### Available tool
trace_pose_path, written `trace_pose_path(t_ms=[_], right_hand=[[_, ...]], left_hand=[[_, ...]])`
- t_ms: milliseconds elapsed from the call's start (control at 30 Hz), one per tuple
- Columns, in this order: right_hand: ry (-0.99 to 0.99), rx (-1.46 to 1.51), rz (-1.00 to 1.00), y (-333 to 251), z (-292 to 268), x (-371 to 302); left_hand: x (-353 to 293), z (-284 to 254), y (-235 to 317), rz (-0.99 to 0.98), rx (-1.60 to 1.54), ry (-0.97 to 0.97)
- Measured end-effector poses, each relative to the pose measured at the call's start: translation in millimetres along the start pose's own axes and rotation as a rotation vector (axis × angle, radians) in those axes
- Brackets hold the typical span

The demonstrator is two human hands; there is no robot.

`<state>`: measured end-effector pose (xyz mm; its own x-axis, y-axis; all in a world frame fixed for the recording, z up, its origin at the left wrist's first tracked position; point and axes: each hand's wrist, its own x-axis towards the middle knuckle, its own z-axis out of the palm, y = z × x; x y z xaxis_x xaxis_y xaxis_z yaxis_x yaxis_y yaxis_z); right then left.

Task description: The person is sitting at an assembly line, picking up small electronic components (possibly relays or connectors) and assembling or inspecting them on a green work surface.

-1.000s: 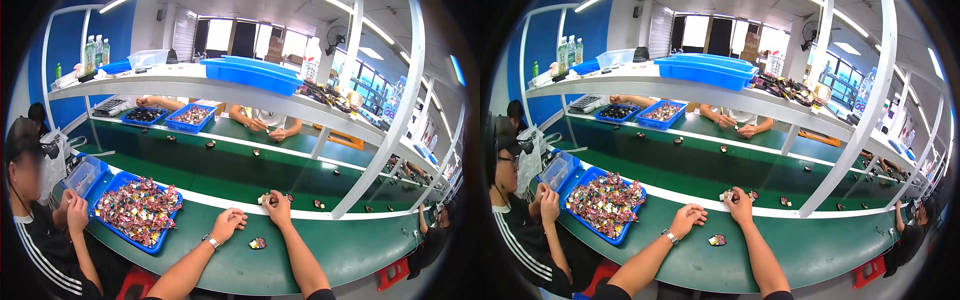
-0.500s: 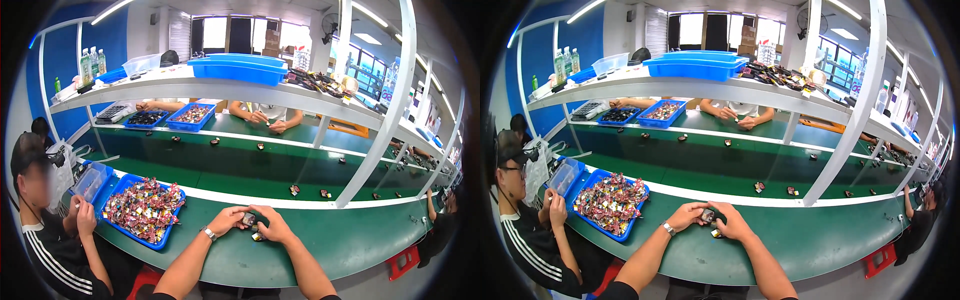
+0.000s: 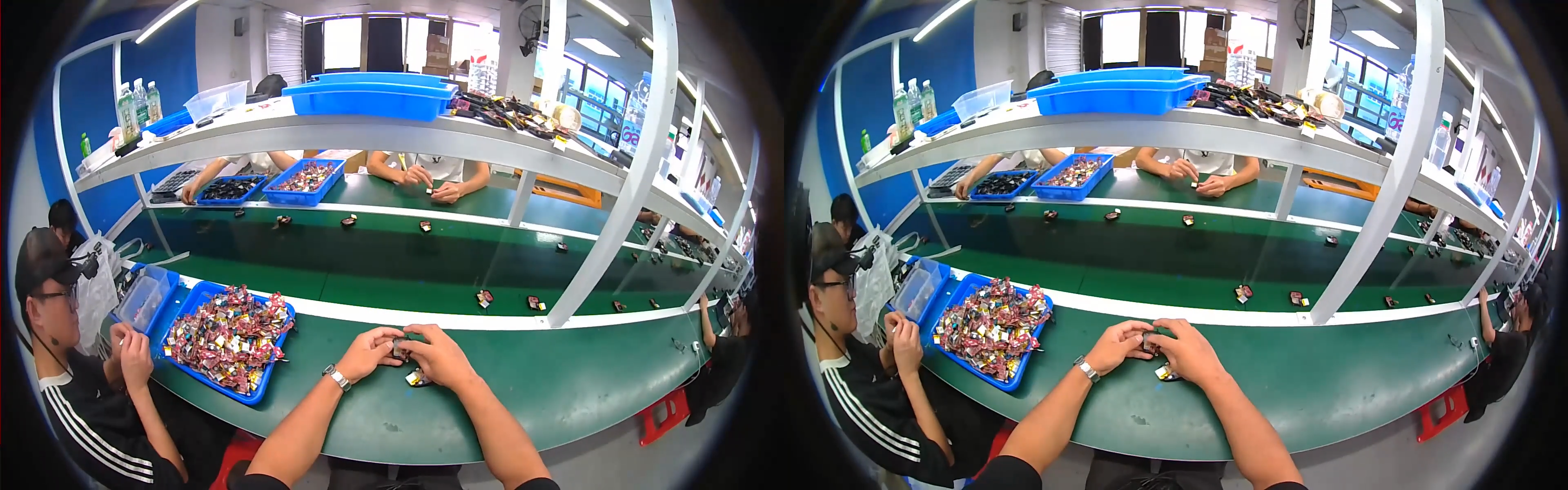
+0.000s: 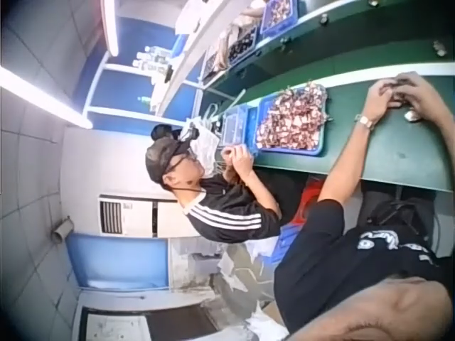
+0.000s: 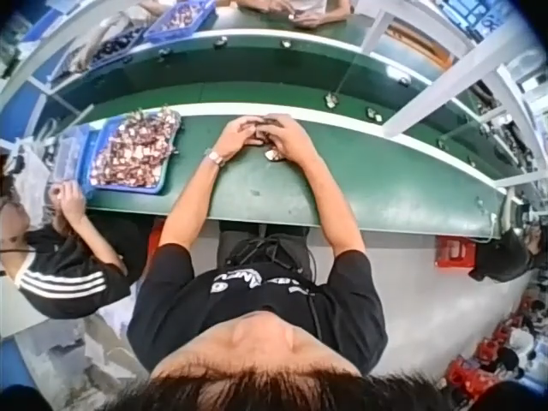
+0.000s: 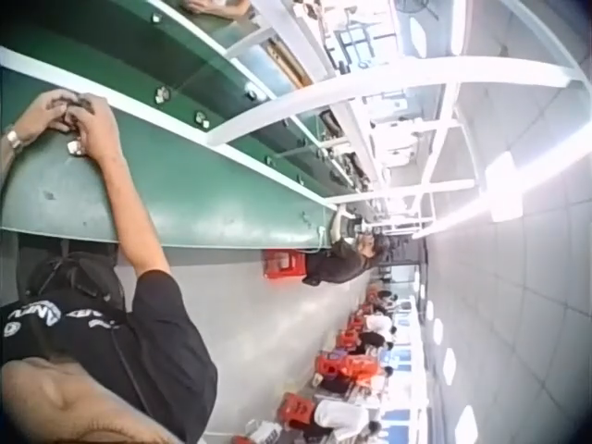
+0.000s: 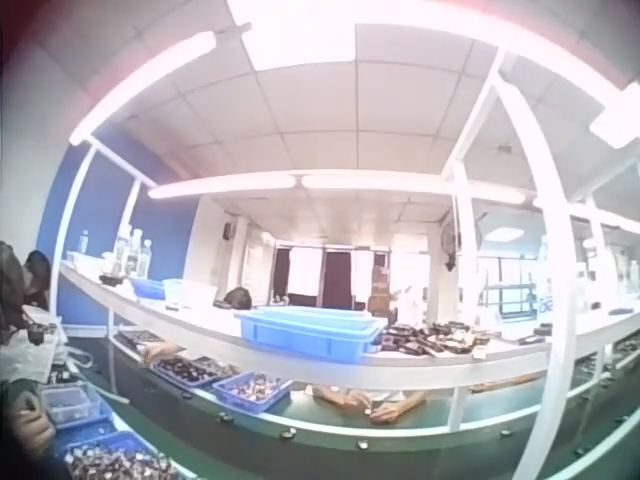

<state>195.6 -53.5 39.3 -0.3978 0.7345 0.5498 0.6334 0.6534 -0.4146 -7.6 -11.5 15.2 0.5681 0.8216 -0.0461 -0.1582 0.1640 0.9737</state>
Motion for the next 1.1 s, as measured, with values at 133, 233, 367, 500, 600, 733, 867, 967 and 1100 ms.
trace_pose_path(t_ms=[133,233,367,500,600,733,867,967,1100], right_hand=[[-0.034,0.054,0.052,-1,-1,0],[-0.047,0.026,0.042,-2,2,1],[-0.035,-0.006,0.004,-3,7,1],[-0.030,0.086,0.073,0,10,-2],[0.000,0.109,0.115,-4,10,-1],[0.010,0.129,0.183,-7,13,-1],[-0.010,0.121,0.193,-6,12,-2],[-0.031,0.182,0.187,-5,8,-3],[-0.078,0.159,0.099,-1,5,-3]], left_hand=[[0,1,-3,0.011,0.050,-0.027],[1,1,-5,0.026,0.071,-0.039],[0,1,-3,0.009,0.076,-0.029],[2,1,-4,0.020,0.032,-0.053],[1,-3,-4,0.035,0.014,-0.093],[-4,-4,-2,0.111,0.138,-0.160],[-1,-4,-3,0.043,0.049,-0.142],[-1,-3,0,0.002,0.020,-0.152],[-1,-1,1,0.001,0.033,-0.118]])
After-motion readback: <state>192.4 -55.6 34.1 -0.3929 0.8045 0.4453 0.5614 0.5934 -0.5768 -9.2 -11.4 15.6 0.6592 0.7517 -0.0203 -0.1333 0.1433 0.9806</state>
